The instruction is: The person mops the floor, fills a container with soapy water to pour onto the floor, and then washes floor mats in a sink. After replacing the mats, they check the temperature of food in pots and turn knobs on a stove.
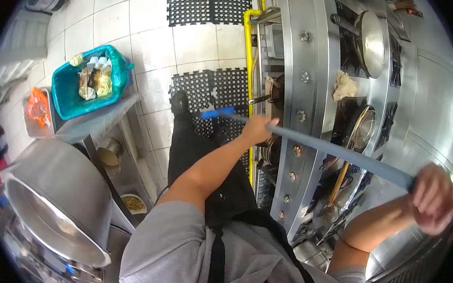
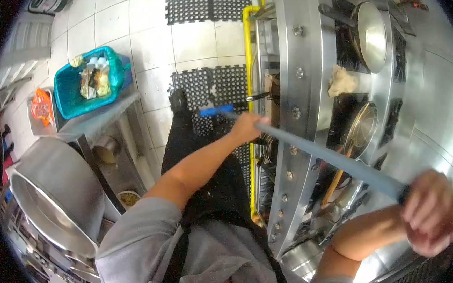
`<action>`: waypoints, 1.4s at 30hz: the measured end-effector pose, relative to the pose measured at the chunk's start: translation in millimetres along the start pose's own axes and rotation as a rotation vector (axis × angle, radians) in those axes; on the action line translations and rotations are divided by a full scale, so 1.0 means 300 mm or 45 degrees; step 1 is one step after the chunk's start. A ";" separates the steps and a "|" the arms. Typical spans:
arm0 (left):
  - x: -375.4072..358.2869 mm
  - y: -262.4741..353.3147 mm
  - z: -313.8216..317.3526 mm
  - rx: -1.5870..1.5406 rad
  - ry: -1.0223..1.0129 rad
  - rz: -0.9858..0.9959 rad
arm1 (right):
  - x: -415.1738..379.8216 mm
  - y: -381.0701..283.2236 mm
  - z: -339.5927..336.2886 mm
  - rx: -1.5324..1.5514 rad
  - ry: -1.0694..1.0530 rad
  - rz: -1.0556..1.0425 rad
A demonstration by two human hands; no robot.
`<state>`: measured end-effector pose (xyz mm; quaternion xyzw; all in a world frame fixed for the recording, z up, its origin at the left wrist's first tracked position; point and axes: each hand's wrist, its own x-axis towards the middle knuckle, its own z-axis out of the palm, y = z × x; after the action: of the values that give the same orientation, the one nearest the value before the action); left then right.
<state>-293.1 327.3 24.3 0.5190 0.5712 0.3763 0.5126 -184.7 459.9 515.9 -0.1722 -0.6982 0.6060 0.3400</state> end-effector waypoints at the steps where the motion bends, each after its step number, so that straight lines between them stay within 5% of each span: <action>1: -0.003 -0.041 -0.027 0.000 -0.012 0.004 | -0.010 0.049 0.024 -0.269 0.309 0.043; 3: -0.003 -0.124 -0.021 -0.226 0.007 -0.200 | 0.140 0.238 0.225 -0.094 0.167 0.056; 4: 0.070 -0.120 -0.052 -0.128 0.075 -0.054 | 0.139 0.211 0.202 0.014 0.134 -0.063; 5: 0.138 -0.124 -0.082 -0.034 0.124 0.078 | 0.117 0.162 0.242 -0.241 0.407 -0.130; 8: 0.292 -0.040 -0.202 0.025 -0.097 -0.128 | 0.140 0.134 0.279 -0.457 0.762 -0.181; 11: 0.339 0.001 -0.194 0.105 -0.088 0.208 | 0.061 0.017 0.236 -0.462 0.868 -0.200; 13: 0.329 0.097 -0.282 -0.084 0.070 0.307 | -0.060 -0.052 0.202 -0.364 0.813 -0.175; 16: 0.316 0.155 -0.419 0.492 -0.317 0.160 | -0.378 -0.139 0.112 -0.181 1.274 -0.159; 18: 0.240 0.104 -0.467 0.627 -0.380 0.269 | -0.516 0.017 0.188 0.218 1.636 -0.344; 20: 0.127 0.047 -0.479 0.623 -0.379 0.303 | -0.657 0.124 0.290 0.631 1.699 -0.277; 21: 0.079 -0.002 -0.443 0.706 -0.401 0.381 | -0.686 0.175 0.377 0.165 1.883 0.010; 22: 0.021 -0.014 -0.377 0.709 -0.485 0.433 | -0.840 0.237 0.428 0.231 1.695 0.049; 24: -0.117 -0.027 -0.224 0.913 -0.600 0.210 | -1.039 0.347 0.594 0.233 1.696 0.035; 27: -0.329 -0.110 0.093 0.866 -0.714 0.258 | -1.404 0.371 0.773 0.257 1.682 -0.131; 31: -0.719 -0.018 0.607 0.855 -1.053 0.755 | -1.836 0.042 0.939 0.008 2.234 -0.091; 34: -1.068 0.021 0.968 0.896 -1.470 0.748 | -2.109 -0.238 1.076 -0.219 2.400 -0.009; 35: -1.173 0.117 1.050 0.797 -1.740 0.501 | -2.212 -0.312 1.130 -0.356 2.293 -0.014; 36: -1.283 0.093 1.144 0.663 -1.872 0.614 | -2.261 -0.383 1.188 -0.431 2.341 0.037; 42: -1.784 0.209 1.438 0.422 -2.190 0.616 | -2.316 -0.651 1.350 -0.755 2.430 0.201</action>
<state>106.5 -229.5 106.6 0.7936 -0.0863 -0.1306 0.5879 65.1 -329.1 505.1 -0.7100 -0.2427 0.0367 0.6601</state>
